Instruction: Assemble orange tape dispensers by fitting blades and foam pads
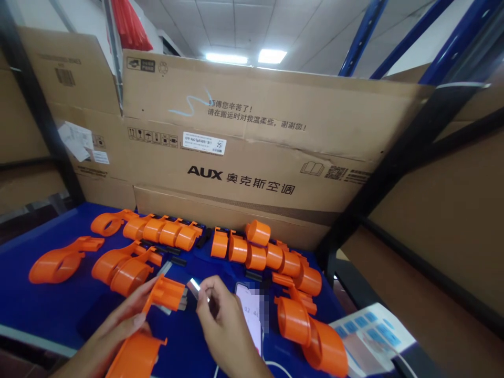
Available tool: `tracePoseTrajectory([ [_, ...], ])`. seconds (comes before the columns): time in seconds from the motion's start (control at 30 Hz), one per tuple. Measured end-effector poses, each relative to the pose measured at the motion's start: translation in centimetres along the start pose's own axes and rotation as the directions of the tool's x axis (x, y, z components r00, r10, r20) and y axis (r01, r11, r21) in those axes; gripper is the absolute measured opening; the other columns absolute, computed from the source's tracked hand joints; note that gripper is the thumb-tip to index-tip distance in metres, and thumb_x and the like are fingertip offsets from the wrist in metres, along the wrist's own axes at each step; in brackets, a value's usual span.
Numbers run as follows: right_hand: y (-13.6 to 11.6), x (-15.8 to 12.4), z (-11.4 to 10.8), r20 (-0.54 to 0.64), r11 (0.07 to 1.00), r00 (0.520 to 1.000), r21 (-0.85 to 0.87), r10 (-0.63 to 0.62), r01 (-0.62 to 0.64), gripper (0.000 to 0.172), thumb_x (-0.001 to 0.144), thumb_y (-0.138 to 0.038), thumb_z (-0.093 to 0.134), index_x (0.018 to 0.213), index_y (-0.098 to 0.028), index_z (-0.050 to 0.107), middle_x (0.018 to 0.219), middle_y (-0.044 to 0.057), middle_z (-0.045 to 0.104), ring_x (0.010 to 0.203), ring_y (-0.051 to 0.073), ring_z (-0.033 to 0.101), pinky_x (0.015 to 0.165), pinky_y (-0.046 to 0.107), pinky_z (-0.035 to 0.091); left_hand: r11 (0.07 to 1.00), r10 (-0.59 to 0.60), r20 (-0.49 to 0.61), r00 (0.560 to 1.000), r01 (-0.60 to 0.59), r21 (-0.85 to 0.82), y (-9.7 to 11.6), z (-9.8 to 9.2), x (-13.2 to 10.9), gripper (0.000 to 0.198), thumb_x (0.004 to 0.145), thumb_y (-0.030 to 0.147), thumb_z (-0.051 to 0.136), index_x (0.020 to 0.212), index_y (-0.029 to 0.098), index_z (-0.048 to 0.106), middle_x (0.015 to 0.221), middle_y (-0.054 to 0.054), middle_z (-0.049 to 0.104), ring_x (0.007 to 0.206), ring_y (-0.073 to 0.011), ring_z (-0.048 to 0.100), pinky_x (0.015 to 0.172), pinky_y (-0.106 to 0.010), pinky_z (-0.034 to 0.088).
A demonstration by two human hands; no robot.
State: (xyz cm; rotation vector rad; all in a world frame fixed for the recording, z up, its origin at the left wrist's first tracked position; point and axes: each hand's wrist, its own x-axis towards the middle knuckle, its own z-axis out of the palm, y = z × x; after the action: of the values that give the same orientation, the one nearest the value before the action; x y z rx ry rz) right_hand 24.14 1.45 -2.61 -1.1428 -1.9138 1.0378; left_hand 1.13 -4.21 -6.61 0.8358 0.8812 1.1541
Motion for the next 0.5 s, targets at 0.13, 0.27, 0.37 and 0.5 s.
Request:
tracePoseTrajectory([
  [0.13, 0.3, -0.2, 0.3, 0.013, 0.978, 0.997, 0.194, 0.076, -0.078, 0.029, 0.101, -0.050, 0.049, 0.092, -0.022, 0.056, 0.071, -0.003, 0.054, 0.058, 0.012, 0.045, 0.051, 0.023, 0.034, 0.997, -0.043, 0.047, 0.998, 0.046, -0.062, -0.3, 0.3, 0.3, 0.077, 0.082, 0.045, 0.074, 0.150, 0.037, 0.040, 0.068, -0.001, 0.074, 0.068, -0.0277, 0.075, 0.061, -0.034, 0.055],
  [0.27, 1.0, -0.1, 0.6, -0.032, 0.943, 0.989, 0.307, 0.147, -0.130, 0.033, 0.098, -0.055, 0.054, 0.090, -0.023, 0.058, 0.071, -0.003, 0.053, 0.056, 0.012, 0.044, 0.046, 0.021, 0.032, 0.987, 0.089, 0.009, 0.996, -0.087, -0.132, -0.6, 0.4, 0.8, 0.067, 0.077, 0.044, 0.078, 0.139, 0.038, 0.055, 0.094, -0.004, 0.078, 0.068, -0.0250, 0.074, 0.070, -0.037, 0.056],
  [0.37, 1.2, 0.0, 0.5, -0.058, 0.933, 0.985, 0.334, 0.162, -0.134, 0.034, 0.096, -0.056, 0.057, 0.089, -0.023, 0.058, 0.071, -0.002, 0.054, 0.058, 0.013, 0.046, 0.046, 0.021, 0.034, 0.992, 0.046, 0.029, 0.998, -0.043, -0.123, -0.8, 0.2, 1.0, 0.074, 0.078, 0.046, 0.077, 0.146, 0.038, 0.049, 0.091, -0.006, 0.079, 0.063, -0.0262, 0.074, 0.075, -0.043, 0.057],
  [0.5, 1.1, 0.0, 0.5, -0.078, 0.946, 0.987, 0.303, 0.141, -0.111, 0.034, 0.096, -0.056, 0.056, 0.091, -0.023, 0.060, 0.074, -0.001, 0.054, 0.061, 0.014, 0.049, 0.048, 0.022, 0.038, 0.995, 0.027, 0.084, 0.996, -0.019, -0.095, -1.3, -0.3, 1.4, 0.070, 0.079, 0.047, 0.075, 0.145, 0.043, 0.049, 0.107, -0.008, 0.079, 0.061, -0.0255, 0.074, 0.063, -0.039, 0.057],
])
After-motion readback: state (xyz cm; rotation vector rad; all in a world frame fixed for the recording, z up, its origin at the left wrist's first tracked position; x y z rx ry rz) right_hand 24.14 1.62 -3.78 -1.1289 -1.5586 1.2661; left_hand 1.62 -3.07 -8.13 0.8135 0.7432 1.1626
